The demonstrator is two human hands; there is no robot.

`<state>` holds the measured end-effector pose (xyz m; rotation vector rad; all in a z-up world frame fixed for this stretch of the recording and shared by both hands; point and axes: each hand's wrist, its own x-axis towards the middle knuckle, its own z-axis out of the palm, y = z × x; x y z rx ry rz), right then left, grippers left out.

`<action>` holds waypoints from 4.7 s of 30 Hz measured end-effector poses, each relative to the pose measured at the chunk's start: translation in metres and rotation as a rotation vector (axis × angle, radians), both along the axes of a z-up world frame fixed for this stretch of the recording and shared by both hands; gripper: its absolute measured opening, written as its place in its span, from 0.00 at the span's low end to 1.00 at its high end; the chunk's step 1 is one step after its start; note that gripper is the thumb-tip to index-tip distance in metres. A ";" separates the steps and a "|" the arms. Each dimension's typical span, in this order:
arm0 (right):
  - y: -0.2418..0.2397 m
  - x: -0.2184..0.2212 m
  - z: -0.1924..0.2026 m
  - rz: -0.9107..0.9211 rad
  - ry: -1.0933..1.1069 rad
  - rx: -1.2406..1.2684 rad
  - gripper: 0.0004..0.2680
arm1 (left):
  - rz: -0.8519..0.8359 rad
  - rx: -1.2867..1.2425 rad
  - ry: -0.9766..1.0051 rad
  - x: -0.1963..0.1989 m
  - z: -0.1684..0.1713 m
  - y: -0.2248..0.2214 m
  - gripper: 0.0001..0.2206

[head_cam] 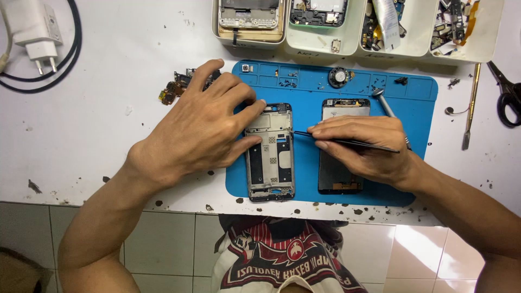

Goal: The person uses a black plastic spudger to pry open the edges of a smartphone chassis and carefully disconnects a ribbon cable from the internal components. They then flip the device over and continue to work on the screen assembly, using the tool to separate the display from the frame.

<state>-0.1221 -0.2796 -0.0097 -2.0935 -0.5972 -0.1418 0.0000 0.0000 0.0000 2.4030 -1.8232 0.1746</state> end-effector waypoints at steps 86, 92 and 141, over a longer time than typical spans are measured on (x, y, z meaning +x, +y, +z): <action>-0.073 -0.122 0.012 -0.721 0.169 -0.248 0.09 | -0.402 0.158 -0.070 -0.063 -0.008 -0.146 0.34; -0.064 -0.167 -0.041 -1.138 0.027 0.235 0.10 | -0.450 0.325 -0.082 -0.076 0.003 -0.180 0.07; -0.092 -0.044 0.026 -0.144 0.294 0.395 0.20 | 0.406 -0.107 1.364 -0.040 0.029 -0.074 0.29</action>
